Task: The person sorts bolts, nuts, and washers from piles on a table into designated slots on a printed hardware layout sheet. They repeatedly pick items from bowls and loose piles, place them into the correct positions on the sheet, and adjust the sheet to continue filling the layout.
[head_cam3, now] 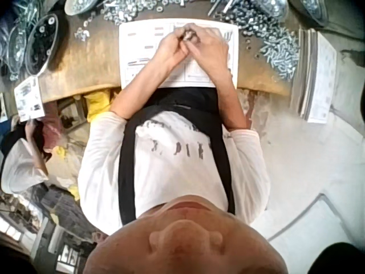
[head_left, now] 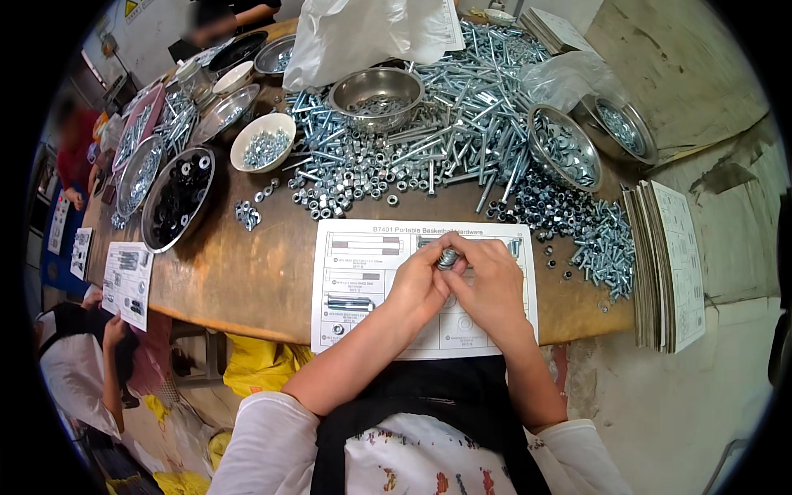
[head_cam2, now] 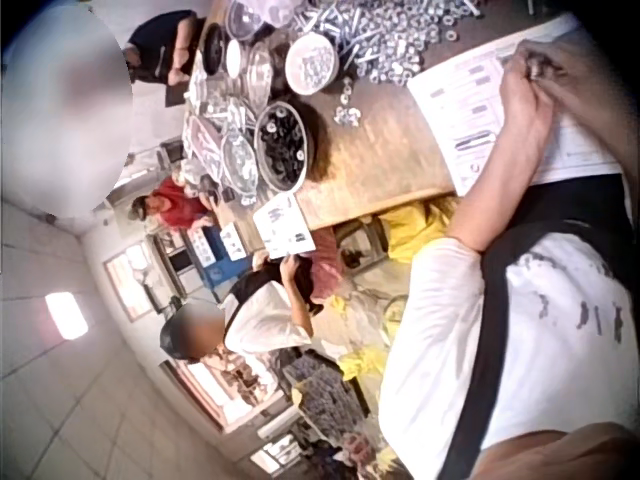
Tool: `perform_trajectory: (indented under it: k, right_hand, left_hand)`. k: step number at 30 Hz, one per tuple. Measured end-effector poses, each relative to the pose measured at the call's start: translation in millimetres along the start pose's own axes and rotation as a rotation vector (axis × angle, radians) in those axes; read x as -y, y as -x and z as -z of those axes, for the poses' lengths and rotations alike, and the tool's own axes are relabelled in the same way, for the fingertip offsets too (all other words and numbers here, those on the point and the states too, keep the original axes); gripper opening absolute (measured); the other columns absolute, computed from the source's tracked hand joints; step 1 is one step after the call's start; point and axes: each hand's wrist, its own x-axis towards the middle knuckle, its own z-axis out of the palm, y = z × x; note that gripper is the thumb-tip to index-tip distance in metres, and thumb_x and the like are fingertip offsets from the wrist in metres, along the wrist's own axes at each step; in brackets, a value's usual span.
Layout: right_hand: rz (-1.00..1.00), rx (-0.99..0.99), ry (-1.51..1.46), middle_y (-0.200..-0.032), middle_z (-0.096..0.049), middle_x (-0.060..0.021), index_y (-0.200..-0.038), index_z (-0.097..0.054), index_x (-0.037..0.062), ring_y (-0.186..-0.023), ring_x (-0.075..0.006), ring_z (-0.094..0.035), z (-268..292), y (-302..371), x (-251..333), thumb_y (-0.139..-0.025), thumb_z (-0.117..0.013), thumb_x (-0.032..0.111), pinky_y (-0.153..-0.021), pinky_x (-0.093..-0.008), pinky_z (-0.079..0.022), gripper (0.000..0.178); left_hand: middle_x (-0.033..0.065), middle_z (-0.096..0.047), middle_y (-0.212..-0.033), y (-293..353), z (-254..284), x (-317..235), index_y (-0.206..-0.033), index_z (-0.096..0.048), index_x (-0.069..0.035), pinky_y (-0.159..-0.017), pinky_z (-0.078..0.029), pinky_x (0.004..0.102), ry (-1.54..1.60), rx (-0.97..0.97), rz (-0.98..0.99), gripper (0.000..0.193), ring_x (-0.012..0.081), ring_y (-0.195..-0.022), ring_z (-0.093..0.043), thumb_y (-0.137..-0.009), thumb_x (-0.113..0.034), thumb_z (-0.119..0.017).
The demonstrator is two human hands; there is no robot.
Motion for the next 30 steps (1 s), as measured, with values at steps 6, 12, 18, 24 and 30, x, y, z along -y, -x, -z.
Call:
perform_trajectory:
  k: [6, 12, 18, 24, 30]
  right_hand:
    - [0.095, -0.108, 0.036, -0.084, -0.066, -0.0059, -0.112, -0.069, 0.0091, -0.084, -0.0263, -0.062, -13, 9, -17, -0.072, -0.074, 0.007, -0.084, -0.0385, -0.05, 0.041]
    - [0.086, -0.068, -0.15, -0.102, -0.07, -0.009, -0.123, -0.064, 0.006, -0.1, -0.0241, -0.066, 8, 12, -9, -0.075, -0.076, 0.008, -0.096, -0.0354, -0.049, 0.049]
    - [-0.193, 0.356, -0.694, -0.109, -0.07, -0.0125, -0.135, -0.054, 0.0041, -0.104, -0.0195, -0.065, 31, 7, -25, -0.079, -0.072, 0.003, -0.092, -0.0322, -0.05, 0.059]
    - [-0.243, 0.411, -0.855, -0.107, -0.067, -0.0043, -0.134, -0.053, 0.0041, -0.101, -0.0116, -0.061, 30, 10, -30, -0.08, -0.07, -0.002, -0.09, -0.0276, -0.049, 0.057]
    - [-0.338, 0.427, -1.035, -0.1, -0.065, -0.0019, -0.131, -0.052, 0.0034, -0.098, -0.0112, -0.061, 36, 22, -36, -0.077, -0.073, -0.002, -0.092, -0.0278, -0.048, 0.058]
  left_hand:
    - [0.0119, -0.059, -0.117, 21, -9, -1, -0.126, -0.054, 0.003, -0.1, -0.05, 0.0363, -0.017, 0.098, 0.062, 0.03, 0.0217, -0.109, -0.059, -0.105, -0.014, -0.043]
    - [0.0093, -0.062, -0.118, 32, -4, -12, -0.134, -0.053, 0.003, -0.099, -0.051, 0.0339, -0.303, 0.259, 0.039, 0.039, 0.0188, -0.111, -0.06, -0.103, -0.022, -0.052]
    - [0.0061, -0.062, -0.125, 37, 3, -23, -0.14, -0.048, -0.002, -0.099, -0.052, 0.0302, -0.493, 0.365, 0.142, 0.05, 0.0142, -0.114, -0.061, -0.1, -0.028, -0.06]
    - [0.0053, -0.06, -0.132, 48, -8, -26, -0.147, -0.04, -0.003, -0.1, -0.051, 0.0309, -0.608, 0.362, 0.149, 0.057, 0.0144, -0.118, -0.06, -0.101, -0.032, -0.059]
    - [0.0085, -0.06, -0.131, 57, 0, -19, -0.15, -0.036, -0.004, -0.096, -0.052, 0.0313, -0.632, 0.406, 0.211, 0.06, 0.0172, -0.119, -0.06, -0.102, -0.033, -0.056]
